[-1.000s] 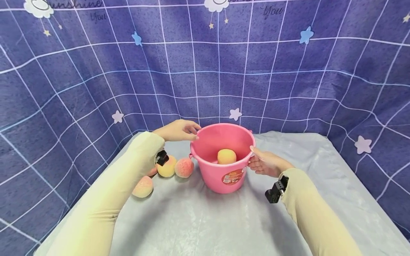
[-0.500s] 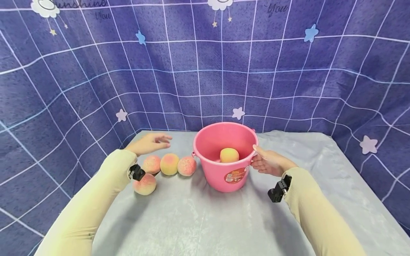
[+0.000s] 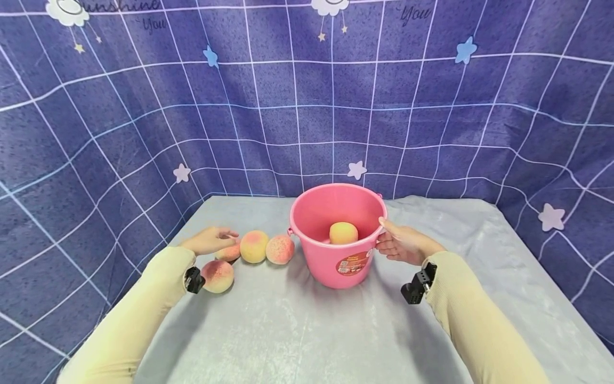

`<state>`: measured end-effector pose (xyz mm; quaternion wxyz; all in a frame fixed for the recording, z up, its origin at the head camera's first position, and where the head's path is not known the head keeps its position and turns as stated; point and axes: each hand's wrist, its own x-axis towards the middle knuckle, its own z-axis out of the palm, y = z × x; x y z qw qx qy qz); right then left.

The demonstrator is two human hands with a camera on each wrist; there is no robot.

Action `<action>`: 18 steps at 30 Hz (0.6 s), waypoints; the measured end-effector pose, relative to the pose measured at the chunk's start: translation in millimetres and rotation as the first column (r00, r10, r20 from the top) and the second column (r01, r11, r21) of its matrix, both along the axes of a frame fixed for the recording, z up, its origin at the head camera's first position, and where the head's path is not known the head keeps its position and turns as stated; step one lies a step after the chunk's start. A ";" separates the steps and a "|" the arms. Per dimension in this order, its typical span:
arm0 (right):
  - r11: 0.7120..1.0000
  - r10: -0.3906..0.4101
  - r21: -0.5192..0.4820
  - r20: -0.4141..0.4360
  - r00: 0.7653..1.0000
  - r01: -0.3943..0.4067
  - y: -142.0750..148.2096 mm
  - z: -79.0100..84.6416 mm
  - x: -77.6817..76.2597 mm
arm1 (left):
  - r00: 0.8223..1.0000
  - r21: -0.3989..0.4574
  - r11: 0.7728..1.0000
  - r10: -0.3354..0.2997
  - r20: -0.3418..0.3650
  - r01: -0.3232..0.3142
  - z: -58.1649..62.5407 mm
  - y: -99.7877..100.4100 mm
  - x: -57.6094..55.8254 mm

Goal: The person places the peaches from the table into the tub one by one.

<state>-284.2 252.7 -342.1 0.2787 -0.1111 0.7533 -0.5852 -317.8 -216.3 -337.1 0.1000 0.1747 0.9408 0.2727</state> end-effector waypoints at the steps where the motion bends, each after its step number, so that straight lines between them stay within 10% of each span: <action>1: 1.000 0.000 0.000 0.000 1.000 0.000 0.2 0.1 0.0 | 1.000 0.000 1.000 0.006 0.007 -0.006 -2.5 -1.3 1.0; 11: 1.000 -0.015 0.015 -0.008 1.000 0.015 -1.9 -0.4 0.2 | 0.980 -0.143 0.973 0.190 0.057 -0.180 -36.4 -6.6 10.2; 18: 1.000 0.000 0.023 -0.014 1.000 0.000 -1.0 -0.7 -0.1 | 0.972 -0.083 0.973 0.221 0.084 -0.214 -52.6 -6.3 12.7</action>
